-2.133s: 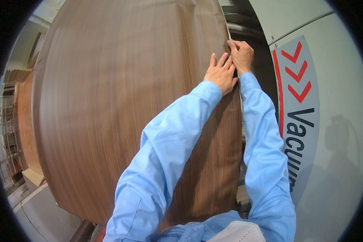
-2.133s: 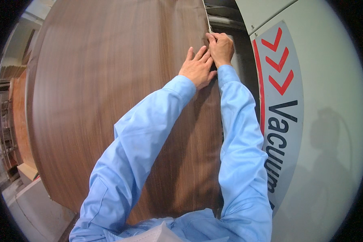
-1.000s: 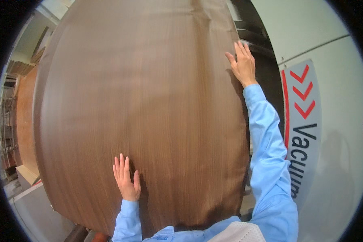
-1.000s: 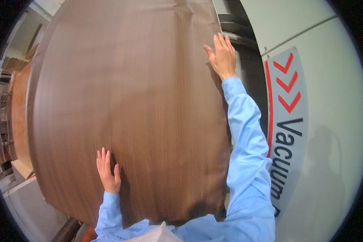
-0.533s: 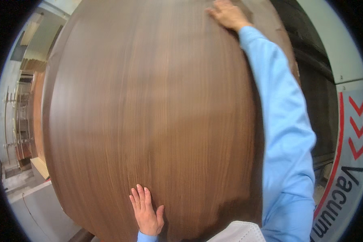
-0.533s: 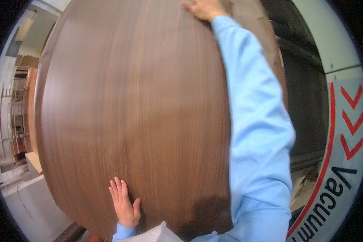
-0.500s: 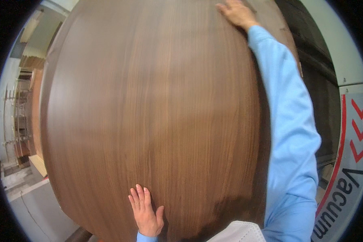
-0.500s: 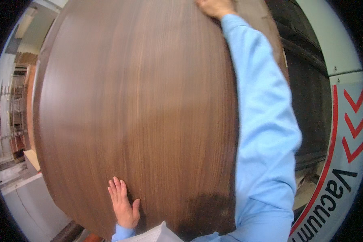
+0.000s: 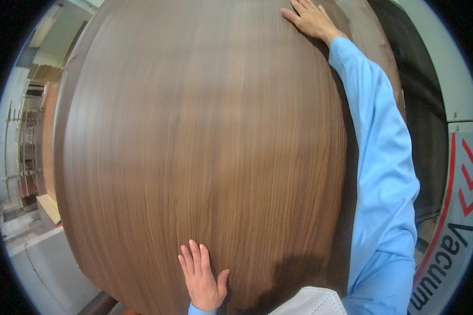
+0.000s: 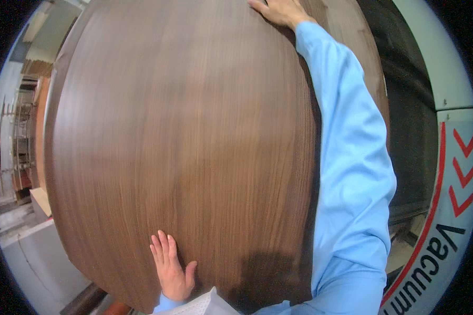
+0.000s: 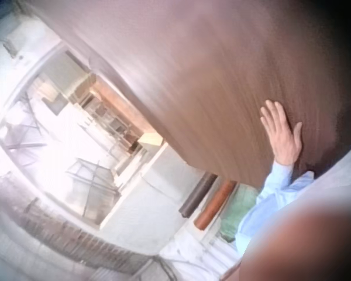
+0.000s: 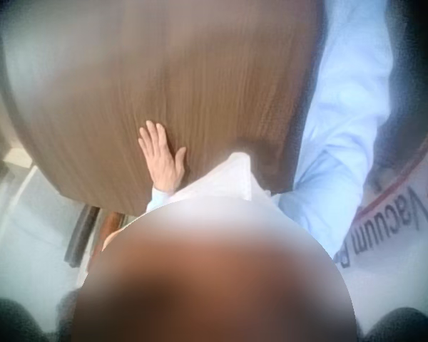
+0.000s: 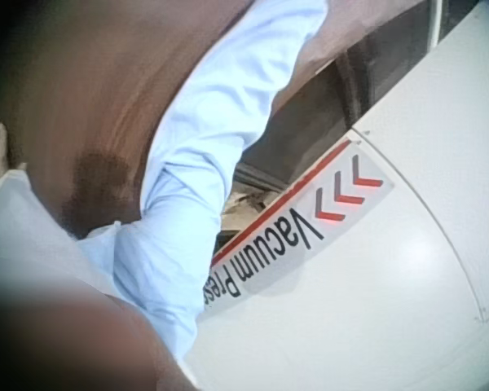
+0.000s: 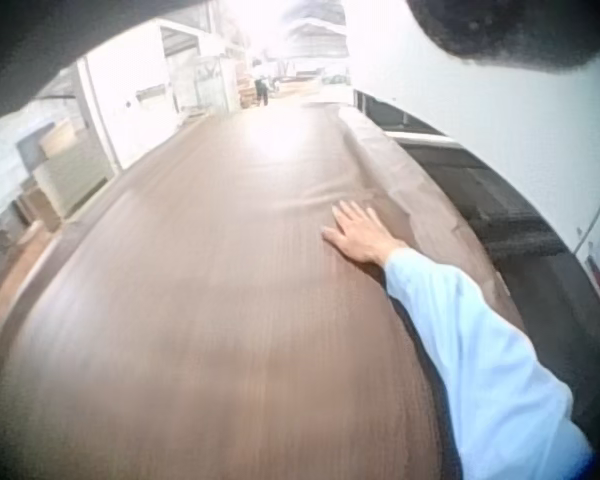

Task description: The person operates a vacuum press machine by loading a large wooden panel, smoothing and aligning it on the press surface, and securing it with clamps. They repeatedly adjust the panel's position and inspect the edges to ensure proper placement.

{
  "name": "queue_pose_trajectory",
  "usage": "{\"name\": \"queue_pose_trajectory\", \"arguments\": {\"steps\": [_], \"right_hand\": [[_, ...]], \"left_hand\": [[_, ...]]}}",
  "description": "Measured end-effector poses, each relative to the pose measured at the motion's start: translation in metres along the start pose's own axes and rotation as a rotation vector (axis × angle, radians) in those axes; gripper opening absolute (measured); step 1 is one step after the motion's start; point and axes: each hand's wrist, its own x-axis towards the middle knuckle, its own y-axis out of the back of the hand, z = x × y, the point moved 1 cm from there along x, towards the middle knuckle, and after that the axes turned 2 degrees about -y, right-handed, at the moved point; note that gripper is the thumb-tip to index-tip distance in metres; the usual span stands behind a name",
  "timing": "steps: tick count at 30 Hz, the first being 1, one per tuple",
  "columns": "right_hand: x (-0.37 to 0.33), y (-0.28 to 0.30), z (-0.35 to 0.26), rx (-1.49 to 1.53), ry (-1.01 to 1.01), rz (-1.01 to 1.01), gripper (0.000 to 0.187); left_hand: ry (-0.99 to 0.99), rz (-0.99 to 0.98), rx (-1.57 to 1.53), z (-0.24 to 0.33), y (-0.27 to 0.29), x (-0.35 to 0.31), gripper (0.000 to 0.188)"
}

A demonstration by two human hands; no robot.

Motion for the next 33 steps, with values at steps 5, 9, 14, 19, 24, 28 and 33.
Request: {"name": "queue_pose_trajectory", "arguments": {"steps": [5,9,14,19,24,28,33], "right_hand": [[-0.095,0.008,-0.024,-0.349,0.152,0.142,0.079],[-0.210,0.045,-0.071,-0.161,0.353,0.072,0.082],[-0.361,0.075,-0.152,-0.043,0.422,-0.152,0.082],[-0.504,0.095,-0.228,0.065,0.464,-0.333,0.085],[-0.616,0.092,-0.294,0.142,0.584,-0.385,0.082],[-0.690,0.091,-0.360,0.262,0.743,-0.541,0.079],[-0.689,0.051,-0.471,0.164,0.599,-0.284,0.075]], "left_hand": [[-0.075,0.030,0.065,-0.003,-0.008,-0.030,0.092],[-0.093,-0.026,0.045,-0.005,-0.011,-0.082,0.090],[-0.130,-0.107,0.085,-0.028,-0.044,-0.169,0.086],[-0.168,-0.070,0.077,-0.041,-0.082,-0.261,0.085],[-0.186,-0.146,-0.055,-0.074,-0.071,-0.333,0.081],[0.206,0.374,-0.050,-0.180,-0.036,-0.350,0.073],[0.293,0.543,-0.025,-0.309,-0.032,-0.378,0.071]]}}
